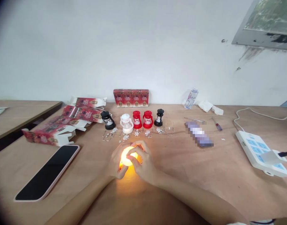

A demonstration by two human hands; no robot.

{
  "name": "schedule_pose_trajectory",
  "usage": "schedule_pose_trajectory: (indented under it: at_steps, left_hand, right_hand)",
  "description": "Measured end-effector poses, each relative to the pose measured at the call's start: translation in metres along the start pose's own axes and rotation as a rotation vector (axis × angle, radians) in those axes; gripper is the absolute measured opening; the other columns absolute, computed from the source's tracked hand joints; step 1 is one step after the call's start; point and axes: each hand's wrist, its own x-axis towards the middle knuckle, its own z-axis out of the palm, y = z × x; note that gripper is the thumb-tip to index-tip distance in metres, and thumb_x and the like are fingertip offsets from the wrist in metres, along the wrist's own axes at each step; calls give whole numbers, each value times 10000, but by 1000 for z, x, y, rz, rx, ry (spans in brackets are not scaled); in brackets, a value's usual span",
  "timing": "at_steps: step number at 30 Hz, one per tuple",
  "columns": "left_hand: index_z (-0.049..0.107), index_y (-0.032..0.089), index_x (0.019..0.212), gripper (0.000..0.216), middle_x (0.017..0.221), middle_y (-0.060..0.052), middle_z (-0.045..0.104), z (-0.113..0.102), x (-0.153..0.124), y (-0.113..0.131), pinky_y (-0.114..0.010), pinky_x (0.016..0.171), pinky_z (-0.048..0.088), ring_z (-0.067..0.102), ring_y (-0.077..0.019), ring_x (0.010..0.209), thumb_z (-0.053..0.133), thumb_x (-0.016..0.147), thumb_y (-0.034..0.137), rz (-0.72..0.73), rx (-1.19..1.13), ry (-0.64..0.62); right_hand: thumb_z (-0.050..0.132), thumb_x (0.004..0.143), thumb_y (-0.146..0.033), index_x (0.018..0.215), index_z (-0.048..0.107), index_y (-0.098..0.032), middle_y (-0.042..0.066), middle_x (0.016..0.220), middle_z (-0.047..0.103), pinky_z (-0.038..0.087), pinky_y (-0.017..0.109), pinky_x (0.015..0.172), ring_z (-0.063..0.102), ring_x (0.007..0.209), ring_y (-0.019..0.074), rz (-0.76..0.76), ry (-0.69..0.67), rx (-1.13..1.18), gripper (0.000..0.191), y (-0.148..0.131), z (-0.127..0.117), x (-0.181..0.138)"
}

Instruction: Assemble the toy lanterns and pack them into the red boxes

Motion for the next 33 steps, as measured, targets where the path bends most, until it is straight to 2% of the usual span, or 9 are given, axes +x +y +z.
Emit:
schedule_pose_trajectory:
  at_steps: [5,8,12,14,17,19,25,30,33]
  left_hand:
    - [441,160,1125,507,1020,-113,549,-1,-1,-2,-424,788,476,549,-257,936,439,618,151,-22,-6,-17]
    - [434,165,1122,481,1025,-115,552,-3,0,0,-426,805,473,552,-258,946,462,642,155,-48,-20,-36]
    - [413,170,1178,558,1093,-133,545,-4,0,0,-458,854,458,537,-284,1016,474,624,149,-55,-16,-81]
    - [413,174,1183,566,1097,-133,547,-3,-1,0,-466,863,454,538,-286,1021,477,621,146,-52,-17,-80]
    - [412,170,1188,574,1090,-132,551,-3,0,0,-465,866,454,541,-284,1017,481,619,143,-45,-22,-74]
    - [414,168,1186,570,1079,-131,554,-3,0,0,-460,861,458,544,-279,1009,482,621,138,-44,-22,-73]
    - [410,168,1192,559,1095,-133,547,-3,0,-1,-464,859,460,536,-280,1021,480,638,146,-33,-19,-73]
    - [412,161,1188,553,1087,-135,544,-4,-1,-1,-461,863,461,534,-279,1028,487,639,148,-32,-22,-85]
    - [417,166,1181,544,1085,-134,548,-3,-1,-1,-463,857,464,541,-280,1019,486,642,148,-32,-19,-85]
  right_hand:
    - [536,826,-180,772,613,-203,42,922,532,479,305,781,580,884,165,-1,-11,-2,97,-3,2,-1]
    - [555,843,-240,809,616,-215,43,928,587,464,324,817,594,897,174,11,-10,-5,75,6,-12,8]
    - [527,850,-303,864,634,-223,47,909,655,431,364,843,589,910,205,132,97,-304,134,51,-67,35]
    - [559,810,-312,822,660,-222,43,906,679,417,356,836,586,915,215,339,-11,-580,136,81,-104,52]
    - [636,708,-250,716,679,-180,68,793,693,424,321,704,607,766,218,451,-86,-663,83,118,-147,69]
    - [667,667,-257,693,684,-165,57,679,679,401,293,603,591,636,196,500,-132,-683,97,133,-161,73]
    - [630,704,-296,743,694,-156,31,634,683,378,241,533,583,574,155,541,-253,-640,159,154,-159,70]
    - [615,707,-243,742,695,-139,61,735,719,417,234,575,614,641,162,553,-296,-632,136,157,-155,73]
    - [624,681,-198,680,688,-141,57,690,711,406,236,559,603,609,163,563,-313,-663,85,156,-155,79]
